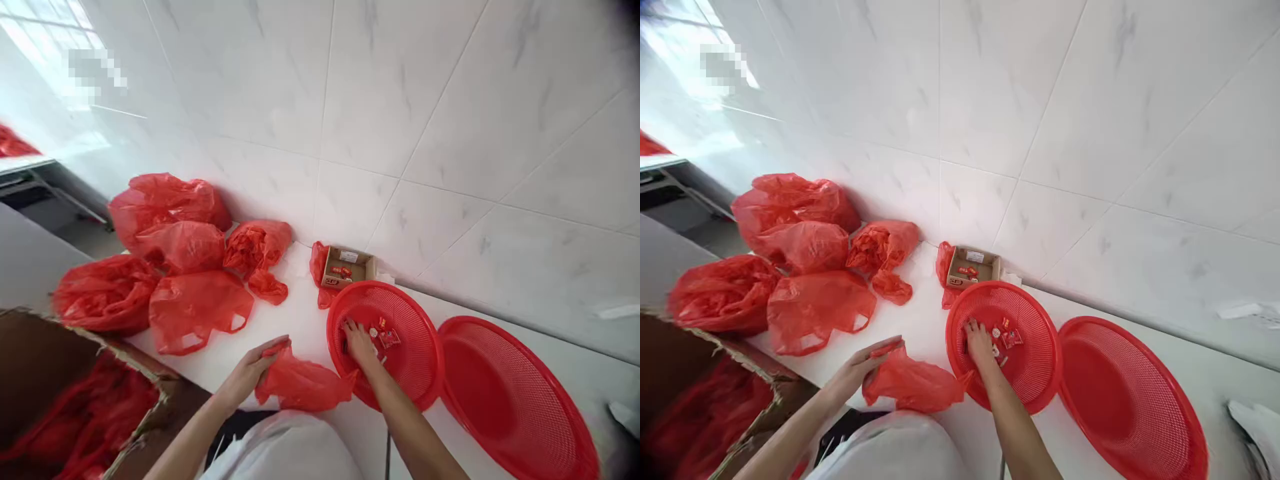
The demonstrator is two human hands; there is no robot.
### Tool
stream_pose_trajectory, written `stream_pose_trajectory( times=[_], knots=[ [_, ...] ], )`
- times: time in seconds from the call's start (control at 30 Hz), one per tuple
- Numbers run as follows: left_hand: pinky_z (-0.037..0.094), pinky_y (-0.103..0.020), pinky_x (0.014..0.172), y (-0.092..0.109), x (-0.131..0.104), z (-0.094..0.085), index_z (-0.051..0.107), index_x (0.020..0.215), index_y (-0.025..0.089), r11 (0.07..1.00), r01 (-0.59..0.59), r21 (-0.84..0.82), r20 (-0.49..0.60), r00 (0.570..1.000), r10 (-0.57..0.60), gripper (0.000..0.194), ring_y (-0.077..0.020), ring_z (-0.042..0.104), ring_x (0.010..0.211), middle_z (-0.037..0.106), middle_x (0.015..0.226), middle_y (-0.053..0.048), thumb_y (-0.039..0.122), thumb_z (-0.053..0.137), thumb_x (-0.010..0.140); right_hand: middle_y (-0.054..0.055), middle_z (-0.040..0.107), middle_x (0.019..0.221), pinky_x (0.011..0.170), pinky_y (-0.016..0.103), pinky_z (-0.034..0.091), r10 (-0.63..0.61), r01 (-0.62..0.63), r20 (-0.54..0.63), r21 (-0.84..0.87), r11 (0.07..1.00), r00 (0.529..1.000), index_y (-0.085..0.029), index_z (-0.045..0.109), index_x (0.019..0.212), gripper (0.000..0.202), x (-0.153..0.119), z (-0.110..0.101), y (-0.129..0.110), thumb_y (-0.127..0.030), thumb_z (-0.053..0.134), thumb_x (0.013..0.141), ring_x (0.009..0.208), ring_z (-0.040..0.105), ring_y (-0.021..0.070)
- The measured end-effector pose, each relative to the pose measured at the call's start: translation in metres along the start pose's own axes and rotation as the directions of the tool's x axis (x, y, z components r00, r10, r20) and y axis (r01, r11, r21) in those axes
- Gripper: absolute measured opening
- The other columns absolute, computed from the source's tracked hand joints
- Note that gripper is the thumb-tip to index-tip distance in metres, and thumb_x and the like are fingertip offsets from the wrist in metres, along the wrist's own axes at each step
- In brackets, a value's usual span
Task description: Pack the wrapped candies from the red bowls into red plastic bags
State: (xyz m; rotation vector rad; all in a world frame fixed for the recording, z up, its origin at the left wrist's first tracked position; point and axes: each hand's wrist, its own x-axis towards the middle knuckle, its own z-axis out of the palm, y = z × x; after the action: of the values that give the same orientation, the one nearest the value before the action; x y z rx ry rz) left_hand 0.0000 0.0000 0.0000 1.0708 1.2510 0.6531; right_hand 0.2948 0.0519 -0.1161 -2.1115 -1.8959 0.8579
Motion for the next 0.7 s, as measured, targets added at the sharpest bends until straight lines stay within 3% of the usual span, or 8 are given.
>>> stream_pose_trajectory(
  times=[0.17,0.3,0.37,0.43,0.5,0.53,0.6,0.7],
  knots=[
    [0.022,-0.024,0.047,0.016,-0.001,0.007,0.058,0.133,0.015,0.999,-0.041,-0.007,-0.133,0.99,0.04,0.066,-0.0058,0.027,0.047,0.071,0.096,-0.009,0.049,0.063,0.076,0.022,0.058,0.128,0.101,0.043,0.035,0.099,-0.096,-0.016,0.144,0.985,0.995,-0.012,0.064,0.116,0.033,-0.001,-0.011,0.007,-0.013,0.044,0.09,0.121,0.051,0.0301],
    [0.024,-0.024,0.048,0.024,-0.003,0.018,0.059,0.131,0.019,0.998,-0.053,-0.015,-0.126,0.991,0.051,0.061,-0.0057,0.027,0.048,0.068,0.115,-0.011,0.051,0.062,0.079,0.014,0.067,0.117,0.085,0.036,0.05,0.134,-0.105,-0.035,0.443,0.89,0.99,-0.018,0.061,0.121,0.039,-0.02,-0.028,-0.01,-0.04,0.04,0.096,0.106,0.063,0.0246],
    [0.025,-0.024,0.048,0.027,-0.004,0.026,0.06,0.13,0.021,0.999,-0.045,-0.024,-0.099,0.994,0.042,0.059,-0.0064,0.027,0.049,0.069,0.113,-0.011,0.05,0.061,0.08,0.01,0.068,0.117,0.079,0.034,0.054,0.105,-0.07,-0.004,0.719,0.691,0.995,-0.021,0.058,0.125,0.047,-0.036,-0.04,-0.03,-0.051,0.036,0.096,0.101,0.066,0.0224],
    [0.026,-0.024,0.048,0.031,-0.006,0.035,0.061,0.129,0.021,0.998,-0.042,-0.039,-0.07,0.997,0.039,0.057,-0.0068,0.026,0.049,0.071,0.104,-0.01,0.05,0.062,0.079,0.01,0.067,0.119,0.076,0.034,0.055,0.011,-0.073,0.072,0.976,0.206,0.997,-0.022,0.057,0.125,0.049,-0.054,-0.054,-0.051,-0.056,0.044,0.092,0.099,0.068,0.0228],
    [0.027,-0.024,0.048,0.035,-0.007,0.042,0.062,0.128,0.019,0.997,-0.05,-0.058,-0.056,0.997,0.047,0.058,-0.0075,0.025,0.049,0.07,0.083,-0.006,0.05,0.062,0.079,0.009,0.066,0.121,0.074,0.033,0.056,-0.1,-0.13,0.113,0.974,-0.187,0.989,-0.023,0.057,0.125,0.048,-0.071,-0.069,-0.071,-0.055,0.05,0.09,0.096,0.068,0.0223],
    [0.027,-0.024,0.048,0.037,-0.007,0.044,0.061,0.129,0.018,0.996,-0.056,-0.065,-0.05,0.997,0.053,0.059,-0.0082,0.025,0.049,0.066,0.07,-0.003,0.05,0.062,0.079,0.008,0.066,0.121,0.074,0.032,0.055,-0.136,-0.156,0.122,0.947,-0.28,0.983,-0.023,0.057,0.125,0.048,-0.078,-0.075,-0.079,-0.055,0.051,0.09,0.095,0.069,0.0215],
    [0.026,-0.024,0.049,0.041,-0.007,0.046,0.059,0.131,0.016,0.994,-0.076,-0.079,-0.046,0.996,0.073,0.06,-0.0096,0.025,0.05,0.049,0.051,0.004,0.049,0.059,0.082,0.009,0.066,0.119,0.075,0.031,0.055,-0.166,-0.179,0.127,0.921,-0.346,0.978,-0.022,0.058,0.123,0.046,-0.089,-0.081,-0.09,-0.054,0.049,0.091,0.094,0.069,0.0201],
    [0.025,-0.024,0.049,0.044,-0.009,0.046,0.055,0.135,0.016,0.989,-0.103,-0.111,-0.041,0.994,0.099,0.058,-0.0104,0.024,0.051,0.032,0.048,0.008,0.048,0.054,0.086,0.008,0.069,0.11,0.078,0.031,0.052,-0.202,-0.162,0.112,0.954,-0.253,0.973,-0.02,0.062,0.113,0.037,-0.098,-0.072,-0.1,-0.048,0.052,0.091,0.086,0.068,0.0176]
  ],
)
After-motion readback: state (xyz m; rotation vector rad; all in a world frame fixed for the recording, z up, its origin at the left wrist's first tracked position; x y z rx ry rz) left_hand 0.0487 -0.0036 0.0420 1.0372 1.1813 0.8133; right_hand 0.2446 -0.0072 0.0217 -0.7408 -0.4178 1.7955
